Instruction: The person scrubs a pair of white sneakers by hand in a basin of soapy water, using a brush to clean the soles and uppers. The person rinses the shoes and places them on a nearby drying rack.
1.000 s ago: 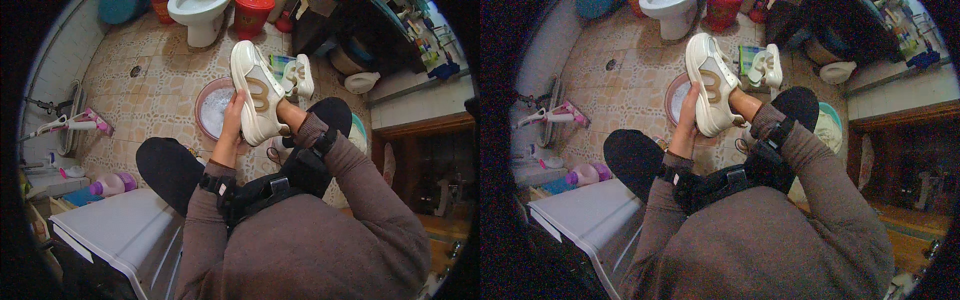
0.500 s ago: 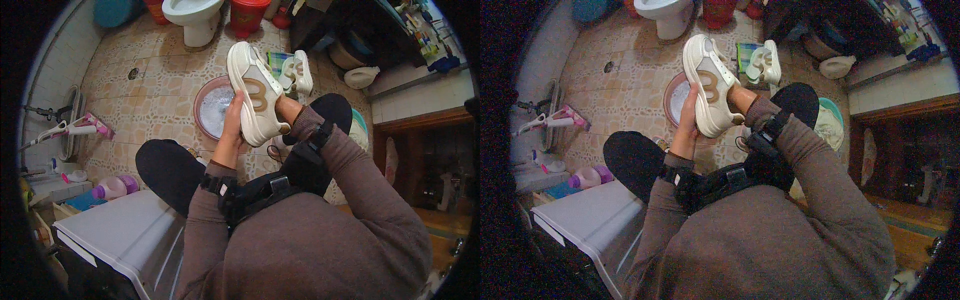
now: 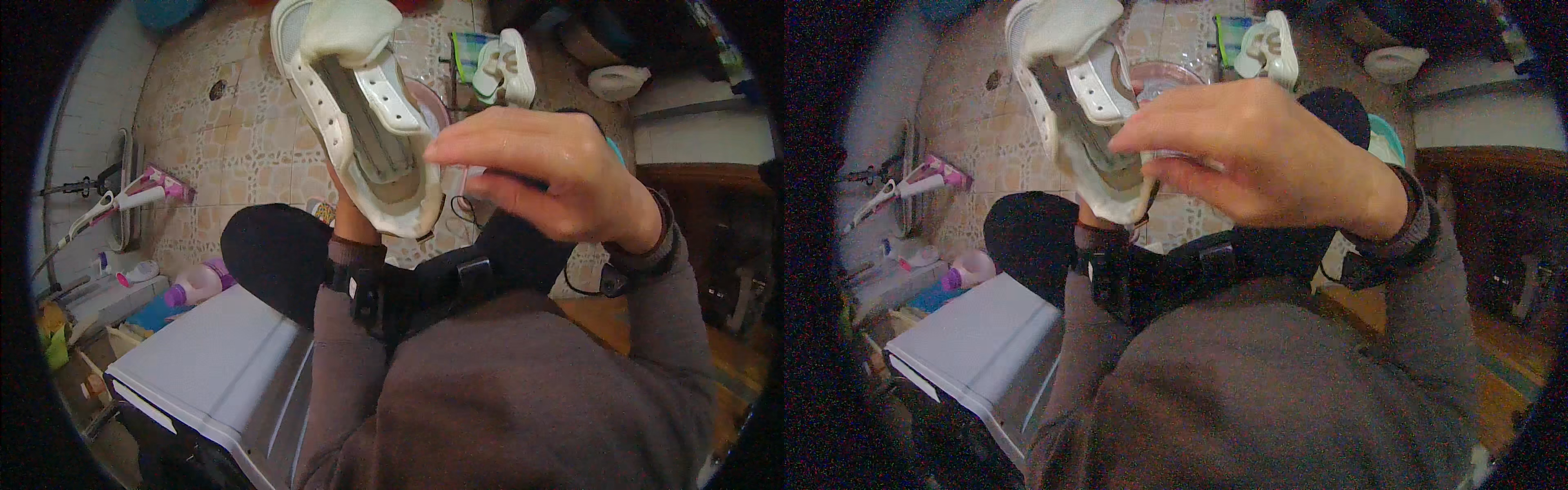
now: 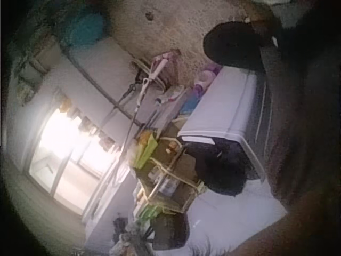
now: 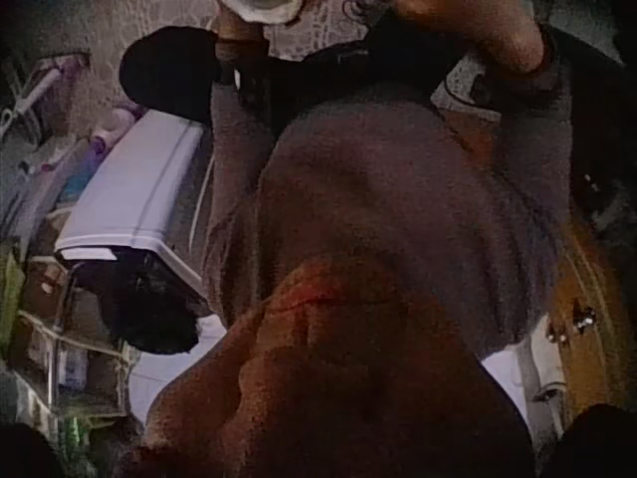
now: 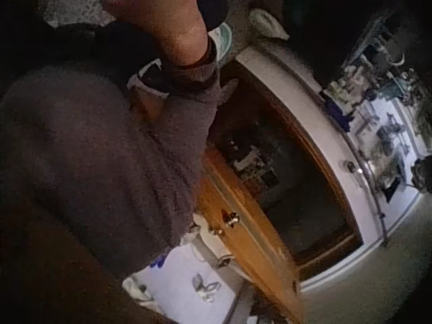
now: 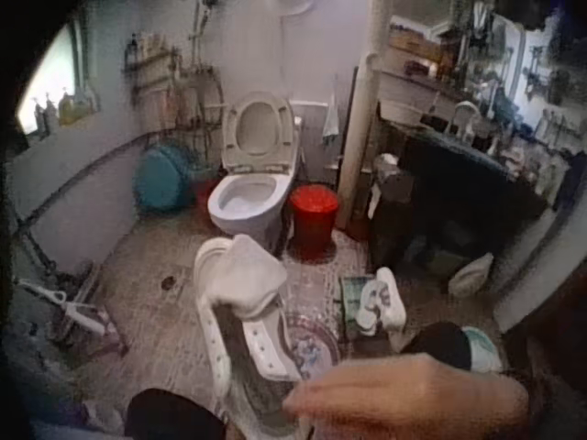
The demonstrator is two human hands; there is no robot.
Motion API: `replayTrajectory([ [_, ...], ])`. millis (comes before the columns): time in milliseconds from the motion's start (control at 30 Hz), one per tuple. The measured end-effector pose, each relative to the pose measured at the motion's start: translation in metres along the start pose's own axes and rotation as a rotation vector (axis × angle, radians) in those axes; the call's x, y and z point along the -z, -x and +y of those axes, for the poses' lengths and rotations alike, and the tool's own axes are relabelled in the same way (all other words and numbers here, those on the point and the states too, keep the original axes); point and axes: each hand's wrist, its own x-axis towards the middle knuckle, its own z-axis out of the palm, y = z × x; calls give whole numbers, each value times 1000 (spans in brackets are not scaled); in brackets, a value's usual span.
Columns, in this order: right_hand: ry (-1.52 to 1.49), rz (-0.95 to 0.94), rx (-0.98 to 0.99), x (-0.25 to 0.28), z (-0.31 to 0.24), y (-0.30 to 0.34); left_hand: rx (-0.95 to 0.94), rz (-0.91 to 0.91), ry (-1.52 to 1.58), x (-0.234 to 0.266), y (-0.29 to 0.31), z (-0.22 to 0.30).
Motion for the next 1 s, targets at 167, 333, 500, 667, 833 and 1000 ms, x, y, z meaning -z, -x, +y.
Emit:
replayTrajectory([
  [167, 172, -234, 64, -24, 12, -1, -32, 49, -161, -9, -10, -16],
  [333, 376, -524, -71, -52, 42, -34, -196, 197, -513, -31, -8, -16],
  [500, 437, -463, -17, -62, 55, -38, -61, 196, -246, -39, -5, -17],
  [667, 456, -554, -52, -59, 61, -39, 6, 137, -218, -36, -9, -19],
  [833, 387, -538, -52, -58, 62, -31, -29, 176, -246, -32, -10, -25],
  [1000, 352, -551, -64, -61, 66, -25, -153, 202, -388, -23, -12, -28],
])
